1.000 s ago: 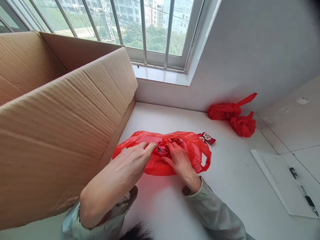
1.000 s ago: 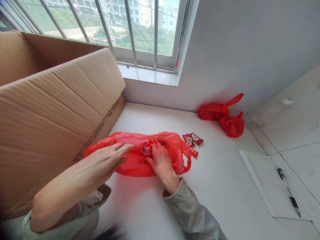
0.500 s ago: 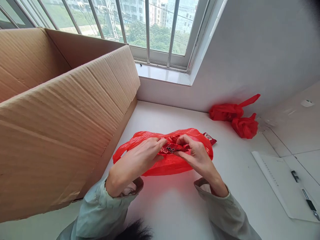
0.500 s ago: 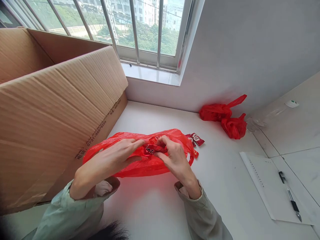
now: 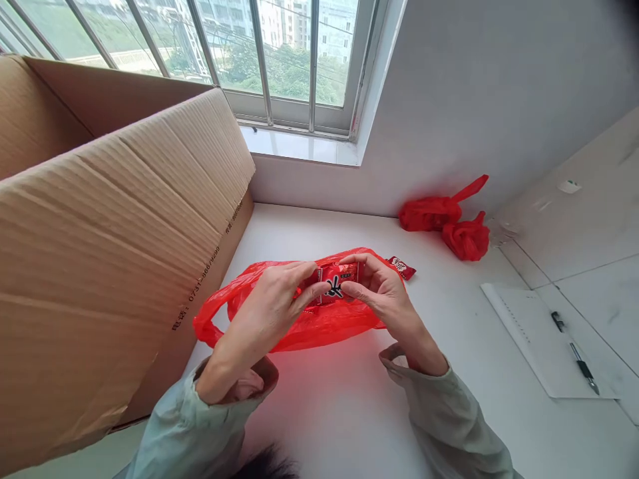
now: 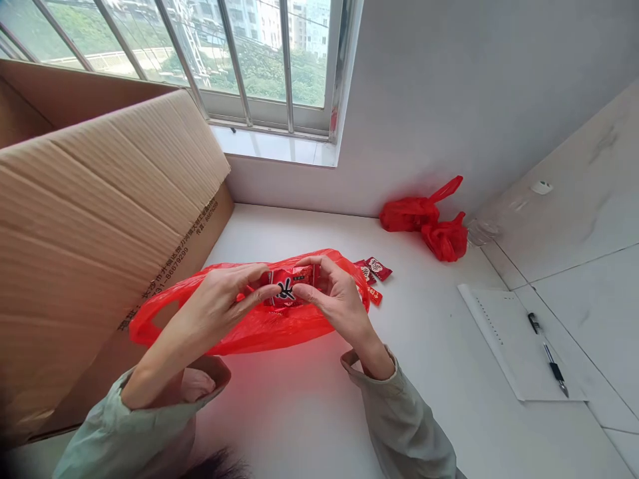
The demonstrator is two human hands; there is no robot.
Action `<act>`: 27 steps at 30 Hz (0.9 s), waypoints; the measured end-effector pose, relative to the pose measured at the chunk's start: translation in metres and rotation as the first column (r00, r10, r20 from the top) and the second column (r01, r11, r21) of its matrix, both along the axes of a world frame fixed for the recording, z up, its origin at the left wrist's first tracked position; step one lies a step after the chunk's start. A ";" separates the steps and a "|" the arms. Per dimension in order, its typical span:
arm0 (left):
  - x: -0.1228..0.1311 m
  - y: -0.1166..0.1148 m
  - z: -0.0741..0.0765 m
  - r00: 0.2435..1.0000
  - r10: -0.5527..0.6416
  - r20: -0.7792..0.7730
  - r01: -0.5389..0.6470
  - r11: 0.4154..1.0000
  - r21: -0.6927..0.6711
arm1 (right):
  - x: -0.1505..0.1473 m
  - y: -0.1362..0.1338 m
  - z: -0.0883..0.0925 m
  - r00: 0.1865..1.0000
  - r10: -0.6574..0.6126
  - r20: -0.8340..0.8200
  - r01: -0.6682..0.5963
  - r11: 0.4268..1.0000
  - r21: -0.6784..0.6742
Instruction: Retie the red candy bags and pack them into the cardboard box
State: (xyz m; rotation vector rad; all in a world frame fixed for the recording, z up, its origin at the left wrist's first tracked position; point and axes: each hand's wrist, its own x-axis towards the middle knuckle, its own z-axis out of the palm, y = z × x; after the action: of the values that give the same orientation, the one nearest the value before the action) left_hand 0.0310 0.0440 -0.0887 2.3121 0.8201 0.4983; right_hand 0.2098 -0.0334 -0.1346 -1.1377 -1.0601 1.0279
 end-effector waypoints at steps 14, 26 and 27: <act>0.000 -0.015 0.014 0.975 0.023 0.221 0.014 0.986 -0.166 | 0.003 -0.007 0.006 0.937 0.071 -0.342 -0.078 0.997 -0.009; 0.010 -0.011 0.008 0.904 0.136 0.405 0.107 0.846 -0.522 | -0.001 -0.009 0.018 0.949 -0.086 -0.302 0.104 0.993 0.047; 0.008 -0.011 0.010 0.932 0.089 0.352 0.090 0.882 -0.462 | 0.001 -0.010 0.018 0.951 -0.090 -0.294 0.110 0.992 0.053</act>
State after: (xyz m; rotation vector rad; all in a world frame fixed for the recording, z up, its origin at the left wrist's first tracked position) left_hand 0.0389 0.0330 -0.0788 1.7009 0.6668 0.6258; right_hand 0.2103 -0.0431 -0.1163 -0.9397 -0.7887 1.0340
